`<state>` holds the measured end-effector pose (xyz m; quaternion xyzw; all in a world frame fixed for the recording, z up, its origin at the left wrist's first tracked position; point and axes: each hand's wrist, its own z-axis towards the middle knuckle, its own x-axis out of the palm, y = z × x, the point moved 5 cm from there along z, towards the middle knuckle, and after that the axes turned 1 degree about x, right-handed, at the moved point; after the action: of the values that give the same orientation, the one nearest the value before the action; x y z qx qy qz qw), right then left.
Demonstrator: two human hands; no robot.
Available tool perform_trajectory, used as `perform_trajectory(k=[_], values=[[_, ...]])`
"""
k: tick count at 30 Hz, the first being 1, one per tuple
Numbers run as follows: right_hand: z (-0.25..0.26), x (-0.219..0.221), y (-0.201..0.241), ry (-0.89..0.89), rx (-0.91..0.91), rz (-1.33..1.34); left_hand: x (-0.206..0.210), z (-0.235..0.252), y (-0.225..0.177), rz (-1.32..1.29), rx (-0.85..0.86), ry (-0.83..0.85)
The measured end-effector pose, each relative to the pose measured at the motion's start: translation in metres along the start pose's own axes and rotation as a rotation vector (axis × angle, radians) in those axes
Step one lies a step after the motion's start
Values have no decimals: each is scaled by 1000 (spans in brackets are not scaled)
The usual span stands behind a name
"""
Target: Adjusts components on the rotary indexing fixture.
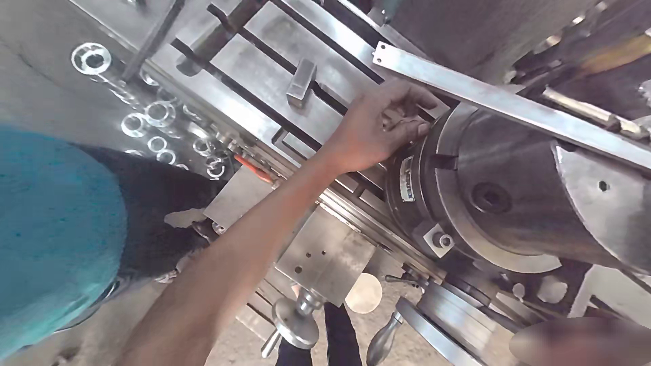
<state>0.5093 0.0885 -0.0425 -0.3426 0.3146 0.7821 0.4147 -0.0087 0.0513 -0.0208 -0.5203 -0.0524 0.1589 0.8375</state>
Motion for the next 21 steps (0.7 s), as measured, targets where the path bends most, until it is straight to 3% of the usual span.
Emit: perform_trajectory(k=[5, 10, 21], values=[[0, 1, -11, -90, -36, 79, -1, -2, 0, 1, 21, 1], [1, 1, 2, 4, -4, 16, 1, -2, -3, 48, -22, -6], [0, 1, 0, 6, -1, 33, -2, -3, 0, 23, -28, -24]])
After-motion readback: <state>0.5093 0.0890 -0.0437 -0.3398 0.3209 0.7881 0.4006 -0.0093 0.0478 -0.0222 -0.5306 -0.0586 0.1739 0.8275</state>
